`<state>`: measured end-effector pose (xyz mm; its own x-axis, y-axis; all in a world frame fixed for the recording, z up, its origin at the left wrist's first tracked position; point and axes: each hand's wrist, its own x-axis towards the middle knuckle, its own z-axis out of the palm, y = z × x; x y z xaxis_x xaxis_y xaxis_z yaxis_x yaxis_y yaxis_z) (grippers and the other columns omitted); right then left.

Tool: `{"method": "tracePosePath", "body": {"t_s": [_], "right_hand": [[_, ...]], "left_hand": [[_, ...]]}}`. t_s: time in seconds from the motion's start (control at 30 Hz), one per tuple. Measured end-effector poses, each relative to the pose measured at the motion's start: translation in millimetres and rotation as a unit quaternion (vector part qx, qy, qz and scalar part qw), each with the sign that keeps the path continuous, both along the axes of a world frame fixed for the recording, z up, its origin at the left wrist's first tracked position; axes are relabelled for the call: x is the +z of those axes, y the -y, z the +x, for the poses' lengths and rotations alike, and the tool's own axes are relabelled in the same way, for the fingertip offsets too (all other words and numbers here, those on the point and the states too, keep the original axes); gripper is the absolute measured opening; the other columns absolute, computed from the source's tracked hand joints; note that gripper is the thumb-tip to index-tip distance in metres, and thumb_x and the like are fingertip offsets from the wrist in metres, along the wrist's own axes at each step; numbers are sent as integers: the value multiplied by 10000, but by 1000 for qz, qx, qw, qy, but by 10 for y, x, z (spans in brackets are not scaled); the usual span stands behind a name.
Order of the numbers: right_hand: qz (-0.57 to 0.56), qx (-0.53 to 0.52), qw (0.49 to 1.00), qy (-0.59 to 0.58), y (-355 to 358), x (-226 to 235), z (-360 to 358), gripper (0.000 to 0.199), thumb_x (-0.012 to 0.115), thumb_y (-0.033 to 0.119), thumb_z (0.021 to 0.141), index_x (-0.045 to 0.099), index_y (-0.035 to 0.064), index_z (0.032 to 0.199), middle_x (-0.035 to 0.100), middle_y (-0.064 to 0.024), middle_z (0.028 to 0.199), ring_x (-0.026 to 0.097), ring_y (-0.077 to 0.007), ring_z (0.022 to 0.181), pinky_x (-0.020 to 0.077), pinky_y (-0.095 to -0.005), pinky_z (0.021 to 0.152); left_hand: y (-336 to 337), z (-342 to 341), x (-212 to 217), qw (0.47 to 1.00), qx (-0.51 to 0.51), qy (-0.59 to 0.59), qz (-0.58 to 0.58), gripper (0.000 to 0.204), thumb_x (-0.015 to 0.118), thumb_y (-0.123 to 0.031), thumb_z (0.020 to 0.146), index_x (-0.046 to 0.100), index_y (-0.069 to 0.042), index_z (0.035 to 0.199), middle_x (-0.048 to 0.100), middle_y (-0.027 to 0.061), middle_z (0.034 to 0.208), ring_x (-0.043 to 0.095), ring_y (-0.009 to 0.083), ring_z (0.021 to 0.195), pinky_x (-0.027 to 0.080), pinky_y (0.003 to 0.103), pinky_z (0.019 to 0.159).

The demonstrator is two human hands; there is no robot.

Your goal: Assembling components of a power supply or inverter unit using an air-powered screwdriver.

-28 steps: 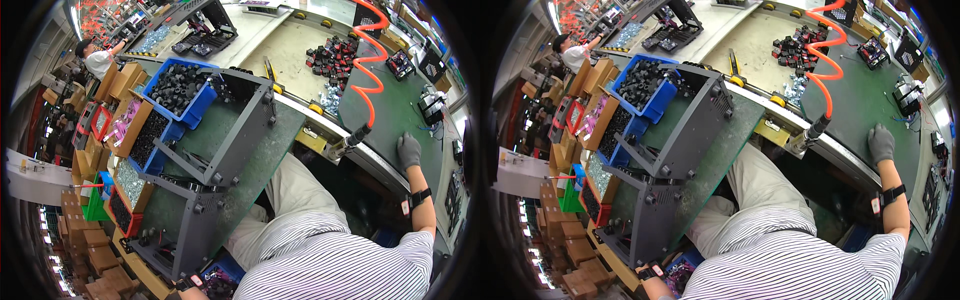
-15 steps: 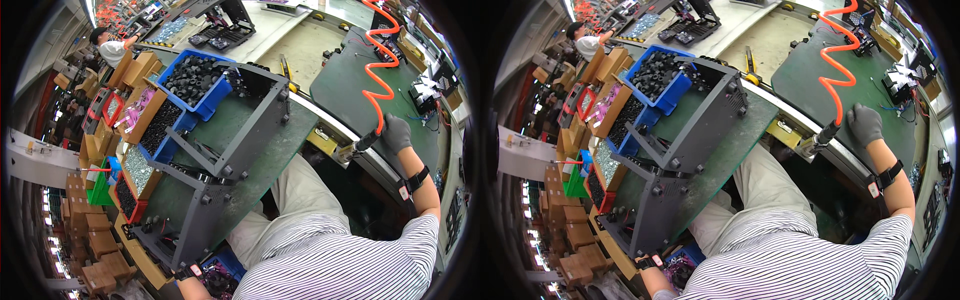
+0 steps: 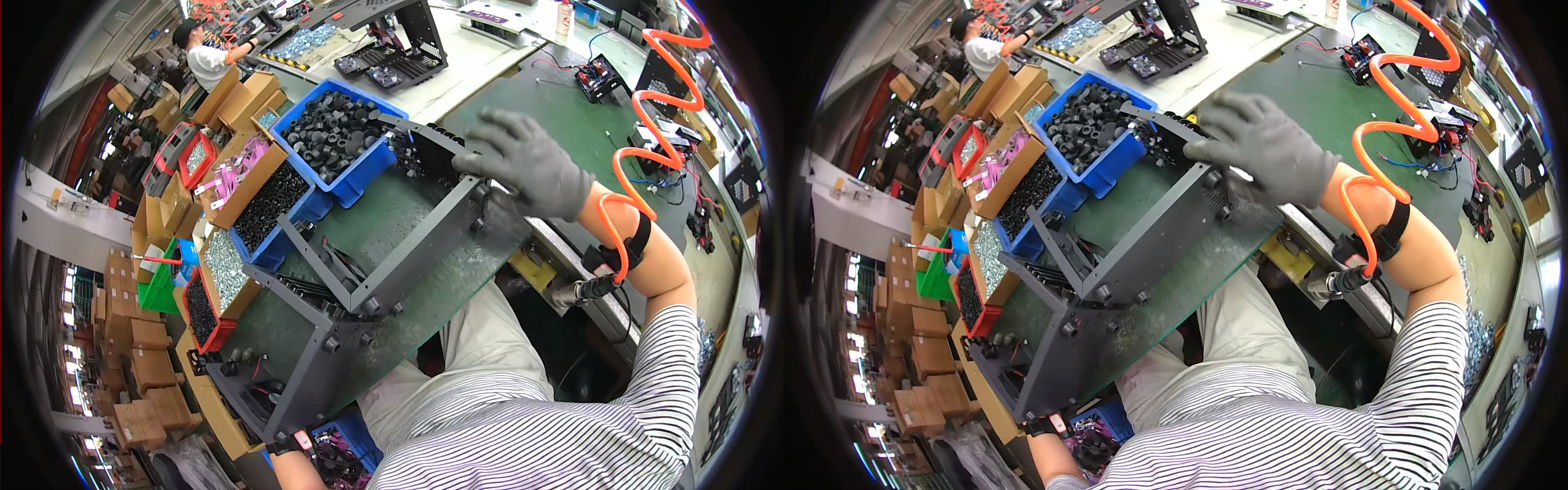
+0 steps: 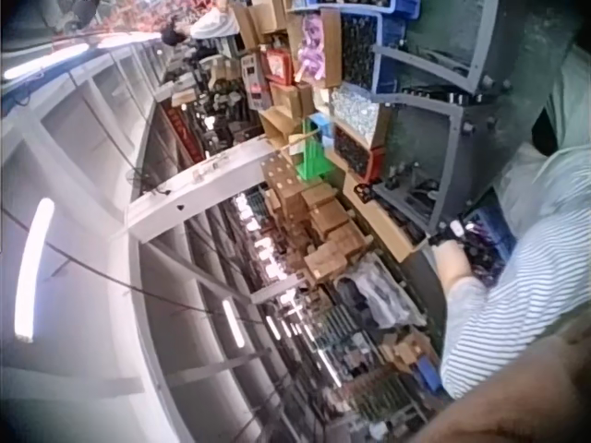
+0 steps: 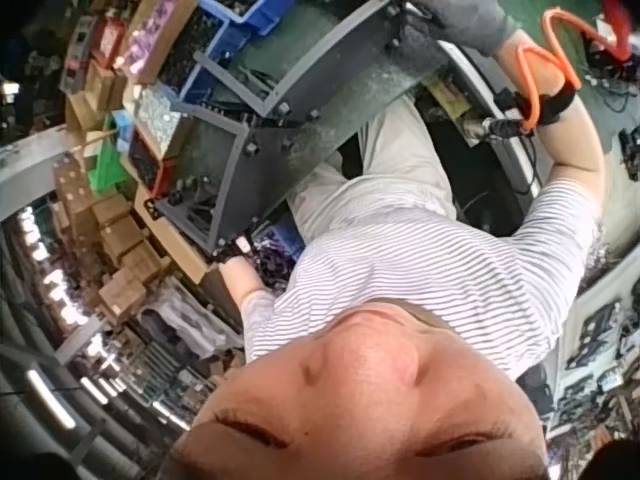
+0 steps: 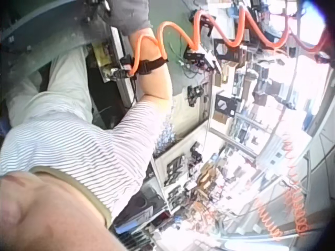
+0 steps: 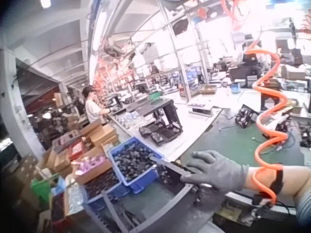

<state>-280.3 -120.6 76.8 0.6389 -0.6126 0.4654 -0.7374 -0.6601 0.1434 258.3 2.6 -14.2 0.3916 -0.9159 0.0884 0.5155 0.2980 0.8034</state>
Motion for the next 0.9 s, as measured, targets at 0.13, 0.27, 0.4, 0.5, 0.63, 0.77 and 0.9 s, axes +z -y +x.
{"method": "tracePosePath", "body": {"t_s": [0.13, 0.27, 0.4, 0.5, 0.63, 0.77, 0.9], "right_hand": [[11, -24, 997, 68, 25, 28, 72, 608, 613, 216, 665, 552, 159, 1267, 492, -147, 1323, 388, -405, 1292, 333, -520, 1063], [75, 120, 986, 88, -57, 1, 250, 614, 593, 175, 639, 528, 64, 1239, 514, -177, 1275, 423, -369, 1272, 299, -520, 1095], [158, 128, 975, 92, -31, -95, 515, 429, 656, 339, 778, 595, 82, 1116, 608, -104, 994, 588, -303, 996, 448, -453, 862], [180, 125, 963, 156, 38, -93, 437, 331, 672, 360, 797, 627, 98, 993, 619, -82, 896, 614, -286, 901, 477, -428, 771], [159, 84, 936, 304, 12, -72, 22, 281, 730, 310, 787, 627, 90, 930, 624, -112, 870, 613, -303, 849, 487, -397, 743], [310, -20, 774, 552, 31, -226, -566, 279, 635, 305, 892, 641, 47, 997, 638, -50, 930, 594, -159, 866, 478, -309, 791], [199, -116, 731, 642, 166, -615, -1298, 578, 403, 463, 993, 487, -20, 1299, 558, -83, 1232, 535, -141, 1079, 408, -309, 983]], "left_hand": [[-43, -7, 10, 998, 11, 54, 8, 454, 421, -400, 1008, 461, -99, 1345, 554, 100, 1097, 540, 218, 964, 440, 372, 886], [-41, 28, -42, 995, 18, 94, 12, 481, 419, -429, 1004, 461, -92, 1345, 551, 95, 1070, 536, 204, 944, 441, 359, 866], [31, 65, -83, 991, 17, 133, 21, 510, 417, -458, 1000, 462, -86, 1345, 547, 90, 1044, 533, 189, 925, 443, 346, 847], [97, 180, -25, 984, 14, 176, 29, 531, 416, -479, 997, 463, -81, 1345, 544, 85, 1023, 530, 178, 910, 444, 336, 832], [219, 469, 263, 965, 12, 258, 54, 561, 414, -508, 993, 463, -74, 1345, 541, 80, 997, 526, 164, 891, 445, 324, 812], [449, 611, 762, 915, -35, 388, 105, 591, 412, -536, 989, 464, -67, 1345, 537, 75, 970, 522, 150, 871, 446, 311, 792], [695, 262, 1169, 898, -71, 413, 132, 683, 474, -556, 960, 465, -3, 1361, 600, 107, 1189, 582, 189, 1043, 470, 322, 921]]}}
